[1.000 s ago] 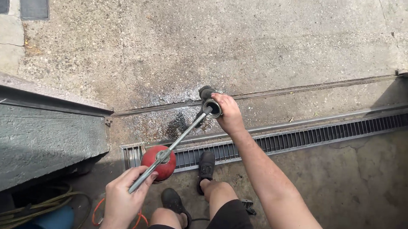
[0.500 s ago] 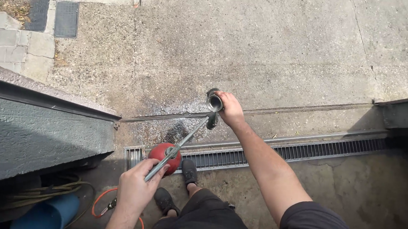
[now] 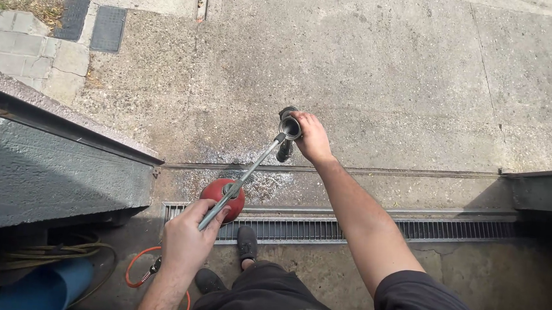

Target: Cleaning an automotive hose using a pressurized spray gun over a floor drain in a workshop.

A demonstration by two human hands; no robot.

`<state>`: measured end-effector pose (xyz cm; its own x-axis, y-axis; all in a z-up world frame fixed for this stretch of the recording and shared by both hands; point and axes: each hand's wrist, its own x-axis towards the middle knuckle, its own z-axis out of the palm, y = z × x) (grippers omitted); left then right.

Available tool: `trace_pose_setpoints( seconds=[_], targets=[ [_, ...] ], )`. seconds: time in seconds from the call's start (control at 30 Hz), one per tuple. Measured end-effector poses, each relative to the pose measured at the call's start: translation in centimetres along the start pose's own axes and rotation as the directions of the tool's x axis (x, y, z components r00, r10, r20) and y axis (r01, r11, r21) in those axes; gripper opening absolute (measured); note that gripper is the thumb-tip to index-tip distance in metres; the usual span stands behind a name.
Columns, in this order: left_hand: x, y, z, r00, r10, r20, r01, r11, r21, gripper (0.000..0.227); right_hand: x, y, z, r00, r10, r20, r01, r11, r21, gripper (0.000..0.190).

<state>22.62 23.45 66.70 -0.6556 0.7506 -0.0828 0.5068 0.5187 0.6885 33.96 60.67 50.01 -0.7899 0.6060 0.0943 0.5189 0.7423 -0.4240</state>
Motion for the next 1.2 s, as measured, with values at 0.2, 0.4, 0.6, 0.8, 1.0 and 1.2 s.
trace_pose_setpoints(
  seconds=[0.2, 0.4, 0.6, 0.8, 1.0, 1.2],
  targets=[
    [-0.2, -0.3, 0.0, 0.998, 0.023, -0.06, -0.022, 1.0, 0.016, 0.033, 1.4, 0.8, 0.9, 0.987, -0.107, -0.124, 0.108, 0.994, -0.006, 0.061],
    [-0.2, -0.7, 0.7, 0.994, 0.048, -0.095, -0.052, 0.998, -0.041, 0.032, 2.3, 1.3, 1.4, 0.984, -0.097, -0.148, 0.1, 0.995, 0.01, 0.058],
    [-1.1, -1.4, 1.0, 0.993, 0.009, -0.118, -0.021, 0.995, -0.098, 0.038, 3.4, -1.3, -1.6, 0.973, 0.174, -0.155, -0.145, 0.972, 0.183, 0.069],
    [-1.7, -2.6, 0.8, 0.983, 0.012, -0.185, -0.04, 0.988, -0.146, 0.032, 5.4, -2.6, -6.2, 0.722, 0.691, -0.036, -0.391, 0.45, 0.803, 0.061],
    [-4.2, -6.6, -0.2, 0.964, -0.241, -0.111, 0.211, 0.951, -0.225, 0.032, 3.5, 0.1, -9.6, 0.735, 0.677, 0.053, -0.168, 0.106, 0.98, 0.037],
    [-5.8, -12.8, 1.1, 0.894, -0.421, -0.157, 0.332, 0.855, -0.399, 0.034, 0.5, -2.9, -15.4, 0.762, 0.647, 0.037, -0.129, 0.097, 0.987, 0.027]
  ],
)
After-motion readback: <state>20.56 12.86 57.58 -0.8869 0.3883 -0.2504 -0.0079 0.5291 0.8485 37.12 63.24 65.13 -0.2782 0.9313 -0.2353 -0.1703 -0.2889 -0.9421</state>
